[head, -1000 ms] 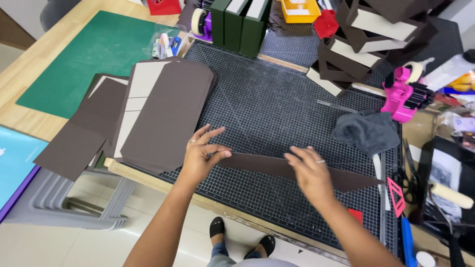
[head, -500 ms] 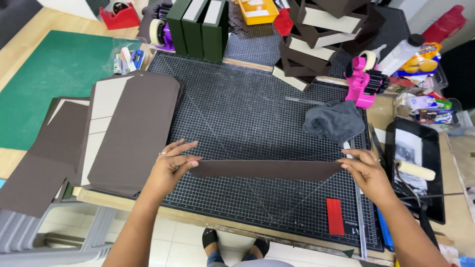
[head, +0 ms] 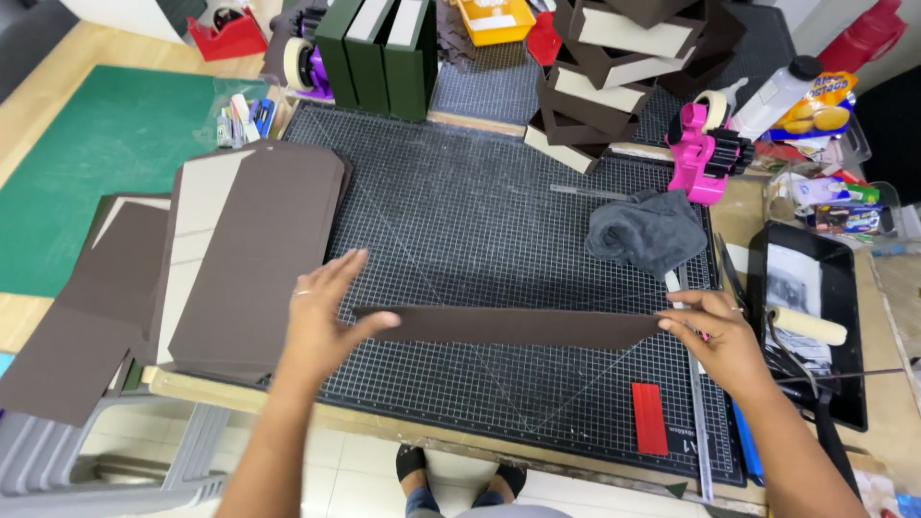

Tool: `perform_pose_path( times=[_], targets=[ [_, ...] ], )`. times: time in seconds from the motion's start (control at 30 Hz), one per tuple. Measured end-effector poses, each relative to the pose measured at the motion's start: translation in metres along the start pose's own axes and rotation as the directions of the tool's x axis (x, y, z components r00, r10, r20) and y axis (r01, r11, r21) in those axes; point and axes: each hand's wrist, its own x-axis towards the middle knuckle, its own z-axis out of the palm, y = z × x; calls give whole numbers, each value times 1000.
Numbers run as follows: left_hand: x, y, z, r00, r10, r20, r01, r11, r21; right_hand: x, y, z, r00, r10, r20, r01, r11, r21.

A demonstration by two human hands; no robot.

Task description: The person glues and assembles cardboard components to create folders, using a glue roller and a red scraper tool to press and smooth the edges.

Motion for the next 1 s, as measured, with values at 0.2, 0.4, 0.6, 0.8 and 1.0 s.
perform_pose_path(
  times=[0.2,0.4,0.6,0.8,1.0],
  targets=[
    [15,72,95,943,332,3,-332,943,16,24,-83,11,996,-84,-33,78,984,-158],
    [20,78,108,957,290,15,-290,957,33,35,-110,94,929,-283,-237,242,952,-186],
    [18,75,108,965,247,90,-257,957,134,47,-118,82,993,-87,86,111,934,-339],
    [10,72,110,962,264,-67,-263,964,19,60,-171,85,985,-162,54,169,970,-173],
    [16,71,105,969,247,-17,-244,964,101,68,-162,94,987,-112,119,136,968,-213]
  ],
)
